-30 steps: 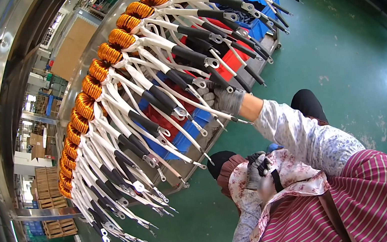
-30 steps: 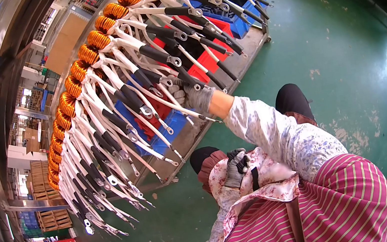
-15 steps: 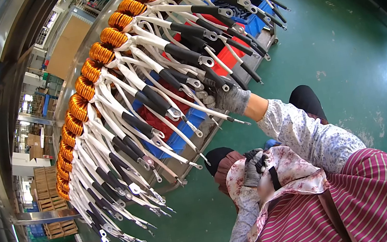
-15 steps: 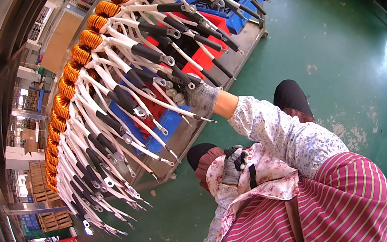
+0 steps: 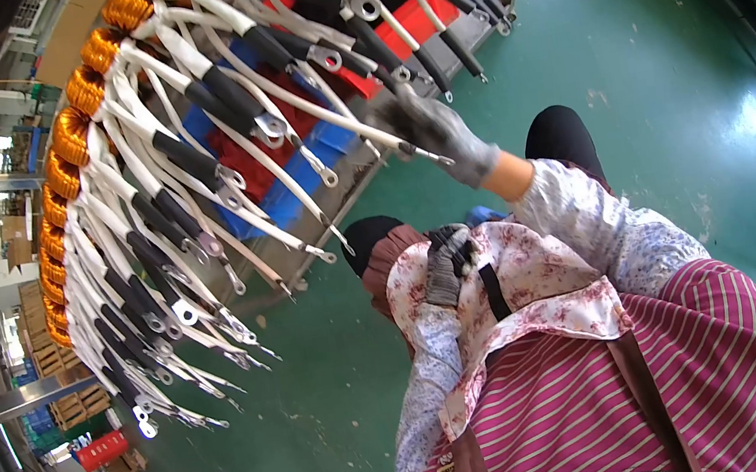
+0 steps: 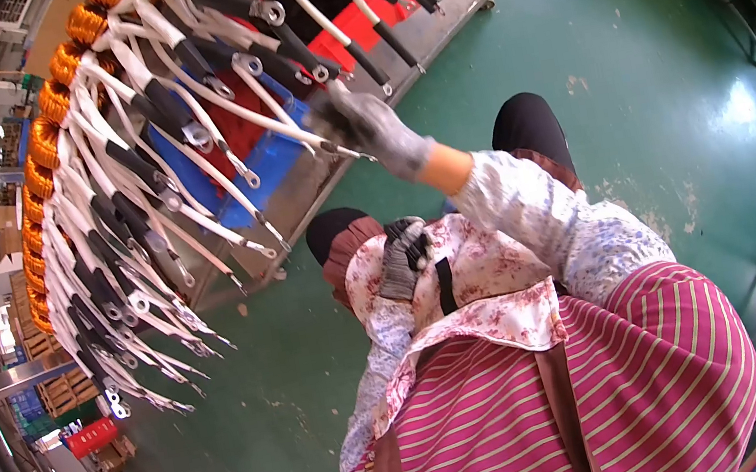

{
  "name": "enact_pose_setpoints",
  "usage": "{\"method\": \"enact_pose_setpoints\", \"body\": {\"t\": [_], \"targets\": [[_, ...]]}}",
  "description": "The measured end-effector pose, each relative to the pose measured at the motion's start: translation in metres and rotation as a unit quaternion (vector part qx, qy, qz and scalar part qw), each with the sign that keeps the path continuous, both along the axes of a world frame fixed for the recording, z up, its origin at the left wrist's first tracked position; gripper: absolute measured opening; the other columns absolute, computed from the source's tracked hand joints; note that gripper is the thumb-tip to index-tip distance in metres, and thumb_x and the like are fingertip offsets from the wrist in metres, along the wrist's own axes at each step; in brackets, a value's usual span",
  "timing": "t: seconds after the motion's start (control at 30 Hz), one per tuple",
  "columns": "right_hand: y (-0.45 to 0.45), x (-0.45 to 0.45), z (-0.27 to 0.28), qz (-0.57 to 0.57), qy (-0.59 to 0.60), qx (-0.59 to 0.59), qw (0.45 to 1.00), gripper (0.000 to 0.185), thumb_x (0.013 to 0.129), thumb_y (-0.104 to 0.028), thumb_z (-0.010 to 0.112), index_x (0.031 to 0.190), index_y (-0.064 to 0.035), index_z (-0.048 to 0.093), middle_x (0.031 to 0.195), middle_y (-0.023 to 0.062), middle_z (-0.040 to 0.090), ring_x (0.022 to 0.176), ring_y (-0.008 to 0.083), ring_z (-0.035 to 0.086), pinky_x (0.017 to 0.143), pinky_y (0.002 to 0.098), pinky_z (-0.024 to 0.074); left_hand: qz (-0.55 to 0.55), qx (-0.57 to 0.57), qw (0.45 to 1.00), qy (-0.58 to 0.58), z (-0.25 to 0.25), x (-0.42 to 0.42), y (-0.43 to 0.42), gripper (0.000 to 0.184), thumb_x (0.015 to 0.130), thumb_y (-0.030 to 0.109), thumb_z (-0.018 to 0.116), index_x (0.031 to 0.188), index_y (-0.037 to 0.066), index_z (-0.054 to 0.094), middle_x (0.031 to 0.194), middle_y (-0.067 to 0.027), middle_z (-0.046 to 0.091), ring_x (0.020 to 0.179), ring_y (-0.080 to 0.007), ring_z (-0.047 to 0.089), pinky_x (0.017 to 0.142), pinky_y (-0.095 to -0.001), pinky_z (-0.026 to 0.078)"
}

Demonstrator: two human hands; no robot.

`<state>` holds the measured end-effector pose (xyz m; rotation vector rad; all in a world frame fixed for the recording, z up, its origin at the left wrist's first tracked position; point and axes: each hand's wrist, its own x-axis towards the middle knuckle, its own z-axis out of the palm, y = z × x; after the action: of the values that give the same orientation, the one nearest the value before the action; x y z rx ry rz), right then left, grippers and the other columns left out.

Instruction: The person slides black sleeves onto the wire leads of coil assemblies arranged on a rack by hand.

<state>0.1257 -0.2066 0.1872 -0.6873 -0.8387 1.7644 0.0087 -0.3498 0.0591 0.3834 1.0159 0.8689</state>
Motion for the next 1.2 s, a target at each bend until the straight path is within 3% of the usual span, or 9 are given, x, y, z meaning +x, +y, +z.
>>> {"method": "enact_pose_setpoints", "body": {"t": [0.03, 0.1, 0.17, 0.3, 0.4, 0.53, 0.73, 0.97, 1.2], "targets": [[-0.007, 0.014, -0.033, 0.048, -0.058, 0.089, 0.993, 0.041, 0.089, -0.039, 0.050, 0.100, -0.0001, 0.057, 0.078, 0.0041, 0.059, 0.069, 0.0116, 0.056, 0.067, 0.0241, 0.0483, -0.008, -0.004, 1.000, 0.003, -0.008, -0.001, -0.001, 0.012, 0.082, 0.018, 0.060, 0.084, 0.006, 0.057, 0.063, -0.0039, 0.059, 0.042, -0.0077, 0.048, 0.035, -0.0184, 0.035], [-0.048, 0.013, -0.060, 0.036, -0.112, -0.029, 0.993, 0.034, 0.087, -0.034, 0.055, 0.101, -0.0025, 0.058, 0.081, 0.0032, 0.059, 0.073, 0.0115, 0.056, 0.073, 0.0247, 0.0477, -0.027, -0.006, 1.000, 0.012, -0.011, -0.004, 0.003, 0.014, 0.082, 0.019, 0.060, 0.084, 0.005, 0.057, 0.063, -0.0046, 0.059, 0.042, -0.0078, 0.048, 0.036, -0.0182, 0.035], [-0.067, 0.016, -0.108, 0.038, -0.395, 0.038, 0.917, 0.033, 0.082, -0.027, 0.062, 0.106, -0.0048, 0.056, 0.088, 0.0027, 0.060, 0.078, 0.0122, 0.057, 0.077, 0.0253, 0.0473, -0.066, -0.002, 0.998, -0.001, -0.013, -0.007, 0.003, 0.015, 0.082, 0.021, 0.060, 0.084, 0.006, 0.057, 0.062, -0.0048, 0.059, 0.042, -0.0079, 0.049, 0.036, -0.0179, 0.035], [-0.084, 0.023, -0.125, 0.072, -0.332, 0.125, 0.932, 0.038, 0.072, -0.017, 0.068, 0.106, -0.0053, 0.058, 0.085, 0.0054, 0.064, 0.076, 0.0139, 0.060, 0.074, 0.0273, 0.0490, -0.084, -0.008, 0.996, -0.012, -0.013, -0.006, 0.004, 0.017, 0.083, 0.023, 0.060, 0.084, 0.006, 0.057, 0.062, -0.0051, 0.060, 0.041, -0.0081, 0.049, 0.035, -0.0179, 0.035], [-0.078, 0.018, -0.100, 0.162, -0.470, 0.145, 0.855, 0.034, 0.070, -0.008, 0.066, 0.103, -0.0054, 0.060, 0.079, 0.0050, 0.064, 0.072, 0.0114, 0.060, 0.072, 0.0256, 0.0491, -0.077, -0.010, 0.997, -0.010, -0.011, -0.005, 0.003, 0.018, 0.083, 0.024, 0.059, 0.085, 0.005, 0.057, 0.062, -0.0052, 0.060, 0.041, -0.0083, 0.049, 0.035, -0.0181, 0.035], [-0.066, 0.024, -0.128, 0.067, -0.253, -0.035, 0.964, 0.027, 0.074, 0.000, 0.062, 0.101, 0.0004, 0.058, 0.083, 0.0026, 0.063, 0.076, 0.0119, 0.059, 0.077, 0.0263, 0.0485, -0.067, -0.006, 0.998, -0.006, -0.010, -0.005, 0.001, 0.020, 0.084, 0.025, 0.058, 0.087, 0.005, 0.057, 0.063, -0.0055, 0.060, 0.040, -0.0085, 0.049, 0.035, -0.0184, 0.035], [-0.084, 0.023, -0.132, 0.122, -0.218, -0.029, 0.968, 0.035, 0.081, -0.020, 0.065, 0.108, 0.0004, 0.058, 0.098, 0.0079, 0.063, 0.088, 0.0122, 0.057, 0.082, 0.0273, 0.0464, -0.063, -0.002, 0.998, -0.001, -0.012, -0.005, 0.000, 0.022, 0.085, 0.027, 0.057, 0.089, 0.005, 0.057, 0.063, -0.0059, 0.060, 0.039, -0.0089, 0.049, 0.034, -0.0188, 0.035], [-0.072, 0.013, -0.041, 0.054, -0.074, -0.109, 0.990, 0.034, 0.091, -0.032, 0.048, 0.096, -0.0011, 0.061, 0.062, -0.0038, 0.051, 0.048, 0.0037, 0.044, 0.045, 0.0165, 0.0357, -0.069, 0.021, 0.997, 0.039, -0.006, -0.006, 0.002, 0.027, 0.087, 0.030, 0.054, 0.089, 0.004, 0.057, 0.063, -0.0076, 0.060, 0.039, -0.0105, 0.049, 0.033, -0.0206, 0.036], [-0.064, -0.011, -0.012, 0.084, -0.018, -0.074, 0.994, 0.045, 0.090, -0.044, 0.046, 0.097, -0.0014, 0.060, 0.057, -0.0060, 0.040, 0.051, 0.0045, 0.038, 0.048, 0.0200, 0.0310, 0.033, 0.054, 0.995, -0.078, -0.015, 0.001, 0.005, 0.008, 0.086, 0.016, 0.055, 0.083, 0.009, 0.053, 0.068, -0.0007, 0.055, 0.053, -0.0071, 0.051, 0.042, -0.0185, 0.039]]}}
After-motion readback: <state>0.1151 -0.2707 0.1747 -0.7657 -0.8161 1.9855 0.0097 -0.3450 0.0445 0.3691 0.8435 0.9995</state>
